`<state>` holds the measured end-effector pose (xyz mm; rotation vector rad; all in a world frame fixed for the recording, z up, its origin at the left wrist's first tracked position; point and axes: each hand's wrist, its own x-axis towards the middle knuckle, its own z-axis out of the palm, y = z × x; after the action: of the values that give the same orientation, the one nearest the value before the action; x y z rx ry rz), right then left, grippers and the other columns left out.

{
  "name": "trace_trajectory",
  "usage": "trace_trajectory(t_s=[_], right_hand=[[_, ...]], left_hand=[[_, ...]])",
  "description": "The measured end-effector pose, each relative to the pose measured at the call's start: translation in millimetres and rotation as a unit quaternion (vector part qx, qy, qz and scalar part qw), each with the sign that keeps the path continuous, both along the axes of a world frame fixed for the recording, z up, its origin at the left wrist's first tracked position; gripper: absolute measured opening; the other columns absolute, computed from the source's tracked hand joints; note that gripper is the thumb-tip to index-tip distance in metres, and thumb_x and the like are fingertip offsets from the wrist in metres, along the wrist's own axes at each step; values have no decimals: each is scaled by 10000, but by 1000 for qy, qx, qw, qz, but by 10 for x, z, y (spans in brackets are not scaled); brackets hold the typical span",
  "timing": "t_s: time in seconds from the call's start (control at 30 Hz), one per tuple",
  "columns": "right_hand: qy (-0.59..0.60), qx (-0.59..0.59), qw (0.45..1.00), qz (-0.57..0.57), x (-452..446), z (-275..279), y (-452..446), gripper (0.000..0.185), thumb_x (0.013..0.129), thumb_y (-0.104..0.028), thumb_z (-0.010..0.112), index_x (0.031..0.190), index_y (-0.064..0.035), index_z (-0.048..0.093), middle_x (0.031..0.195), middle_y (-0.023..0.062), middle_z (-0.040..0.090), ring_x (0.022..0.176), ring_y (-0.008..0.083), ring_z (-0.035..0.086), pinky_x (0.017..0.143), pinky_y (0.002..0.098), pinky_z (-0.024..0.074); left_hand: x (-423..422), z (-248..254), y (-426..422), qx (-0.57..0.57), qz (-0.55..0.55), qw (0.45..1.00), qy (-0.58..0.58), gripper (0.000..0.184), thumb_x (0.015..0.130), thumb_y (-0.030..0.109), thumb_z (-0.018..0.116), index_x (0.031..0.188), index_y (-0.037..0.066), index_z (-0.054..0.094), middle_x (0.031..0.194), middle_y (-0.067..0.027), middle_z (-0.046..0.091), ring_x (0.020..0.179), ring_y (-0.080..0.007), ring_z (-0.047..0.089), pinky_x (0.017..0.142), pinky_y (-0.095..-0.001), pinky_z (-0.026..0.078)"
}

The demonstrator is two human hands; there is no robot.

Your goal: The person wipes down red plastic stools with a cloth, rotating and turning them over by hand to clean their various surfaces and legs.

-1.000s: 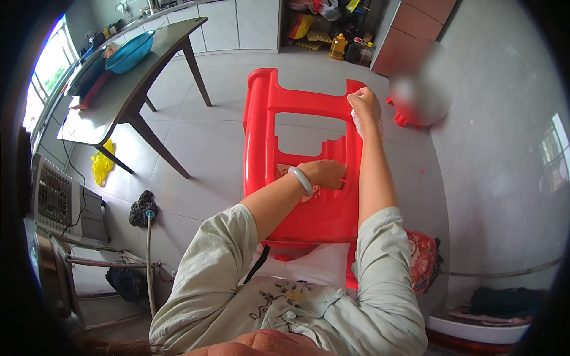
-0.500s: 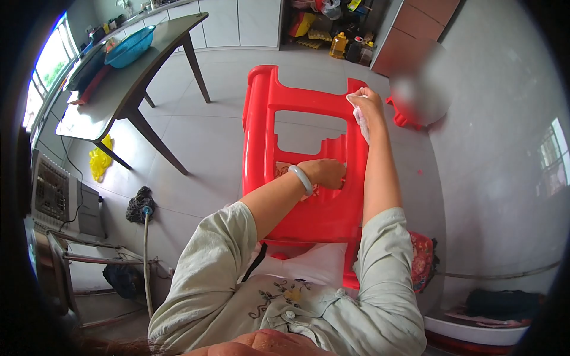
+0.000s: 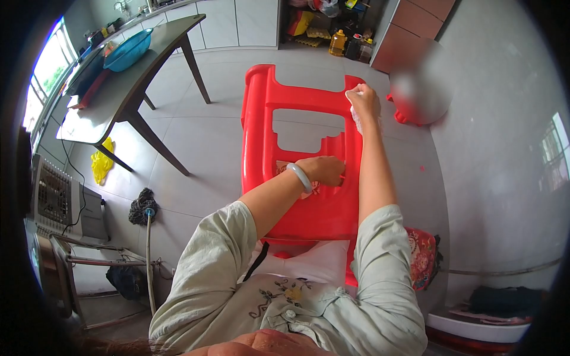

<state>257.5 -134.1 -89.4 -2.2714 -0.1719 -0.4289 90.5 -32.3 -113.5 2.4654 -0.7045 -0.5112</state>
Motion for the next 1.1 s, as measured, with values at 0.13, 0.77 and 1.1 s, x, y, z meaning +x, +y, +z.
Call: trace_trajectory(t_s=[0.13, 0.77, 1.1], right_hand=[[86, 223, 964, 120, -53, -26, -74, 164, 722, -190, 724, 757, -76, 611, 694, 28, 598, 555, 110, 525, 497, 263, 421], [105, 103, 987, 61, -16, 55, -34, 195, 714, -227, 707, 768, -68, 609, 687, 46, 618, 599, 151, 576, 568, 312, 447], [60, 4, 998, 27, 75, -8, -34, 232, 693, -299, 701, 785, -94, 641, 770, 75, 668, 736, 215, 644, 671, 346, 480]], left_hand=[[6, -12, -14, 3, 10, 1000, 11, 280, 769, 167, 565, 976, 16, 678, 954, -210, 668, 911, -356, 643, 807, -430, 506], [-26, 100, 8, 32, 2, 999, 18, 266, 790, 148, 548, 961, -14, 671, 960, -225, 662, 905, -352, 652, 774, -414, 511], [-3, 9, 1, 17, 12, 1000, -11, 272, 785, 163, 557, 963, -7, 674, 942, -213, 669, 882, -351, 654, 772, -417, 514]])
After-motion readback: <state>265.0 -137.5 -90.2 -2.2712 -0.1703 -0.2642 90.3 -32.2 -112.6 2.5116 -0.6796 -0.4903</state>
